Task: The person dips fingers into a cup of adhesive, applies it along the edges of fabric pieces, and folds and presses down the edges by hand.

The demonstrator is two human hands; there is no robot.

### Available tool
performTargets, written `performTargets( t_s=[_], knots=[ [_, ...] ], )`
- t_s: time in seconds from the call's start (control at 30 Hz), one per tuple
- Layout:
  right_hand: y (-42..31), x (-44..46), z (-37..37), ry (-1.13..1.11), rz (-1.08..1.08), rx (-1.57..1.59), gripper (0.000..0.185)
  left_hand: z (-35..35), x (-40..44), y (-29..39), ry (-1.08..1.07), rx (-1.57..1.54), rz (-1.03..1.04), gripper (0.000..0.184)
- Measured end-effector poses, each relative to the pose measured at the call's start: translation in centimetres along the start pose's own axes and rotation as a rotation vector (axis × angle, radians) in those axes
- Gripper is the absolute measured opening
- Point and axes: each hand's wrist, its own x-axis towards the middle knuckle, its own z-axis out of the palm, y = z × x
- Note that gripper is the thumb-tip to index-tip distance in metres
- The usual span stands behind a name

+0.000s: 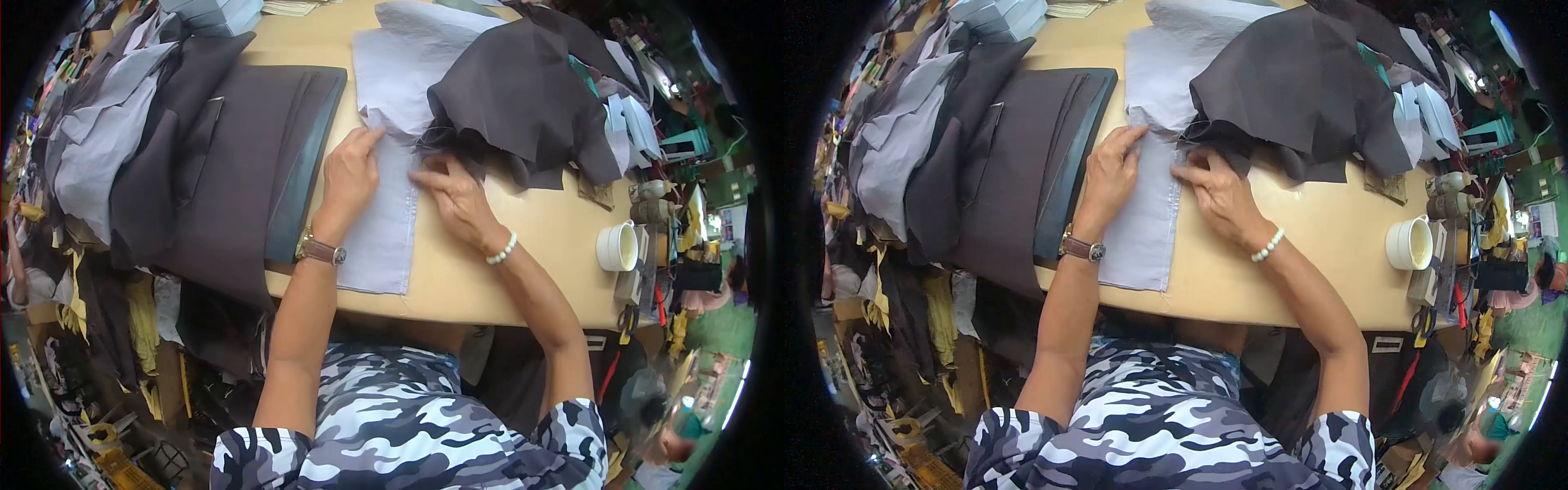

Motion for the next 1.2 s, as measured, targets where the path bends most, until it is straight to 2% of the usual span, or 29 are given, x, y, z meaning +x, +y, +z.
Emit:
performTargets(
  t_s=[0.13,0.23,0.33,0.47,0.57,0.73,0.87,0.97,1.07,1.2],
  knots=[
    [-0.6,-1.1,-0.3,-0.04,-0.24,-0.289,0.033,0.0,0.0,-0.2,0.01,0.021,-0.006,0.031],
    [-0.9,-4.8,0.3,-0.135,-0.419,-0.242,0.035,0.1,0.0,-0.6,0.017,0.038,0.026,0.031],
    [-3.8,-7.5,0.1,-0.208,-0.403,-0.113,0.036,0.1,0.1,-0.4,0.006,0.055,-0.002,0.03],
    [-2.3,-5.5,0.3,-0.117,-0.332,-0.044,0.034,0.4,0.0,-0.7,0.023,0.041,0.016,0.03],
    [-2.1,-3.1,0.2,-0.021,-0.196,-0.171,0.03,0.3,-0.2,-0.8,0.029,0.04,0.028,0.03],
    [-2.6,-6.4,0.5,-0.122,-0.44,-0.265,0.038,0.2,0.0,-0.7,0.018,0.045,0.014,0.029],
    [-5.8,-10.0,0.2,-0.287,-0.504,-0.375,0.041,0.4,0.0,-0.8,0.044,0.058,0.035,0.029],
    [-4.8,-8.7,0.1,-0.148,-0.463,-0.275,0.043,0.5,-0.1,-0.8,0.043,0.038,0.037,0.029],
    [-4.1,-6.8,-0.4,-0.124,-0.403,-0.487,0.042,0.4,-0.1,-0.7,0.036,0.015,0.016,0.029],
    [-5.5,-9.2,0.1,-0.177,-0.592,-0.572,0.038,0.5,-0.1,-1.2,0.029,0.043,0.008,0.028]
  ],
)
